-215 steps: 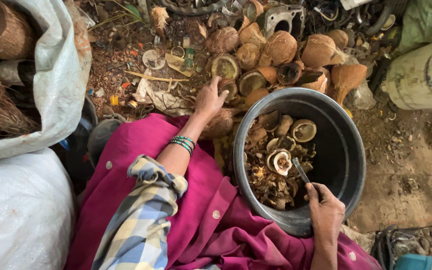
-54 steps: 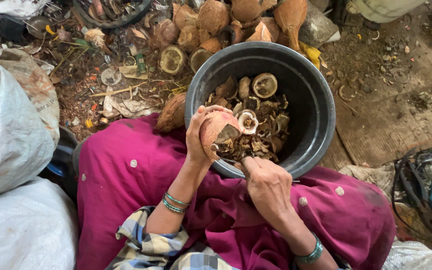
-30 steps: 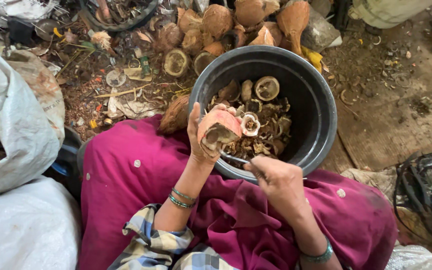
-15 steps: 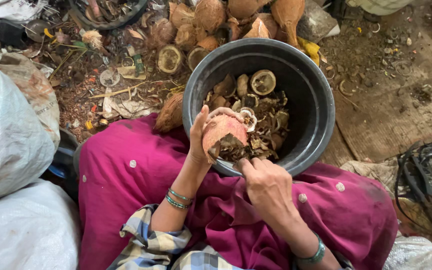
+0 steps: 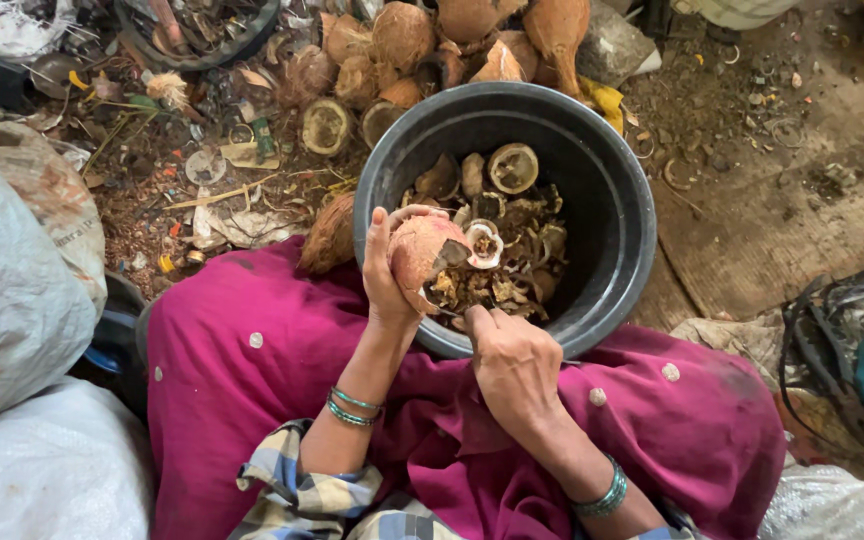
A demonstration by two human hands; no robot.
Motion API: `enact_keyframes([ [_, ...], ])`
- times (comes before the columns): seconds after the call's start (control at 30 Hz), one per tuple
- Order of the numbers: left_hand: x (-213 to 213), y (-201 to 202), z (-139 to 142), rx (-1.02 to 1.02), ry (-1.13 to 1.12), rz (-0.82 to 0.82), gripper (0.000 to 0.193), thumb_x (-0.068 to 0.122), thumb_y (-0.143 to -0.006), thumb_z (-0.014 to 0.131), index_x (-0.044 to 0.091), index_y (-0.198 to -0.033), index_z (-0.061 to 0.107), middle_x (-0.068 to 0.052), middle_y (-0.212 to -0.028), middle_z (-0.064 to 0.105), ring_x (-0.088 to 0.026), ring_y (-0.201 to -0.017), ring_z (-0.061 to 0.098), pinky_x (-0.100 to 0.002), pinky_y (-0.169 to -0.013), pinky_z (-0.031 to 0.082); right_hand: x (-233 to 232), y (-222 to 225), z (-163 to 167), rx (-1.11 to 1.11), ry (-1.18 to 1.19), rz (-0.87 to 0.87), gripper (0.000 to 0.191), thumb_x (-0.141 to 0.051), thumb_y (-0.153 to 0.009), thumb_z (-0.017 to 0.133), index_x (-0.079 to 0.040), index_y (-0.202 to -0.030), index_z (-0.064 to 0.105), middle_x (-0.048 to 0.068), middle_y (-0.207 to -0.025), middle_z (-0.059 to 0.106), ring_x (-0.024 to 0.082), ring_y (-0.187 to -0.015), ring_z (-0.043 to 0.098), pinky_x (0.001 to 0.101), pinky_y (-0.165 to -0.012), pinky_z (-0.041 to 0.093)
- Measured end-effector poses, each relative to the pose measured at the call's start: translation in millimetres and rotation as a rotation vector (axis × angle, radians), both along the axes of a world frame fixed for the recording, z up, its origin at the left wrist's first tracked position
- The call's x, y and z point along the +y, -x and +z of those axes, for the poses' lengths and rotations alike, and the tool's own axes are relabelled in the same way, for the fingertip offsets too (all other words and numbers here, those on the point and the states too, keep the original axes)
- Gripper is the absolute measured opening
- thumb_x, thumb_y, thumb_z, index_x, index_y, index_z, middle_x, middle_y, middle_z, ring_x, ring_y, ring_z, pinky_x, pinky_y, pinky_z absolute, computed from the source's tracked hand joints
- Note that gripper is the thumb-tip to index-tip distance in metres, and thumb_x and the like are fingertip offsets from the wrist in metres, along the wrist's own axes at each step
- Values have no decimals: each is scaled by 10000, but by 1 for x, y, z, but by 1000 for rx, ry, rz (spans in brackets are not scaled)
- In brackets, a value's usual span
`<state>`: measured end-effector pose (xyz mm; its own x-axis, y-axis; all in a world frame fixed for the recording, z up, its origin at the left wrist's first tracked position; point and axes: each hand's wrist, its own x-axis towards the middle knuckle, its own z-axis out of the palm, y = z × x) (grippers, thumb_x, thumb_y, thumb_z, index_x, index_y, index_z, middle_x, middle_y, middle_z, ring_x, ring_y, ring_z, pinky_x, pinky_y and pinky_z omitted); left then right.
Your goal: The person sits on the ground with a large basin of coconut shell pieces on their lap and uses a small knife to scoop the dried kernel out of each shell half, dropping the extracted kernel and discarded shells back into the basin. They work through the shells one at a time, occasionally reaching into the basin for the next piece.
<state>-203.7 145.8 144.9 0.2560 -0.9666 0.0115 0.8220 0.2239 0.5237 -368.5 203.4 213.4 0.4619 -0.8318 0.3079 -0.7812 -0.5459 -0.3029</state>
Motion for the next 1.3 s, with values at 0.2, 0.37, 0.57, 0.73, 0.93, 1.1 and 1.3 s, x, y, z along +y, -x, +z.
enact_keyframes([
  [0.2,-12,-1,4,-230,1,110,575,432,-1120,431,-99,-1154,649,-218,-1083,713,-274,-970,712,-382,-920,585,-15,0,-7,-48,-86,-58,116,-203,-921,695,-108,-874,647,86,-737,675,282,-696,682,429,-594,510],
  [0.37,-13,-6,1,-184,69,-22,585,475,-1107,490,-86,-1166,647,-220,-1130,705,-278,-1011,709,-399,-952,589,-21,3,-3,-74,-27,68,94,-192,-917,684,-109,-887,649,81,-730,643,278,-665,651,425,-575,494],
  [0.57,-2,-12,-3,32,133,-360,482,450,-1012,625,31,-1233,534,-181,-1316,647,-266,-1207,674,-410,-1047,575,-24,31,21,44,61,194,86,-129,-839,661,-108,-912,700,54,-713,604,244,-693,622,403,-606,476],
  [0.73,-3,-11,-6,-69,48,-494,487,378,-1022,674,35,-1316,493,-194,-1279,660,-248,-1149,679,-389,-975,588,-22,39,25,123,90,203,228,-110,-808,617,-83,-1002,735,50,-799,639,243,-773,627,398,-673,488],
  [0.93,-7,-5,-8,-216,-95,-468,374,167,-923,673,-38,-1228,602,-195,-1152,701,-244,-1022,712,-372,-902,608,-22,40,24,165,81,157,181,-123,-811,613,-86,-955,718,49,-807,641,241,-795,632,391,-697,495],
  [1.1,-2,-11,-10,-120,-2,-402,428,202,-853,669,-72,-1180,629,-232,-1123,701,-306,-995,709,-416,-908,599,-19,37,27,215,110,212,64,-144,-817,638,-99,-850,668,40,-766,613,220,-756,634,370,-647,492],
  [1.3,7,-22,-12,44,166,-428,413,245,-870,680,-59,-1141,615,-248,-1154,664,-383,-1152,661,-503,-1061,555,-15,25,27,183,163,296,96,-145,-811,643,-86,-886,656,27,-751,579,195,-721,620,348,-623,489],
])
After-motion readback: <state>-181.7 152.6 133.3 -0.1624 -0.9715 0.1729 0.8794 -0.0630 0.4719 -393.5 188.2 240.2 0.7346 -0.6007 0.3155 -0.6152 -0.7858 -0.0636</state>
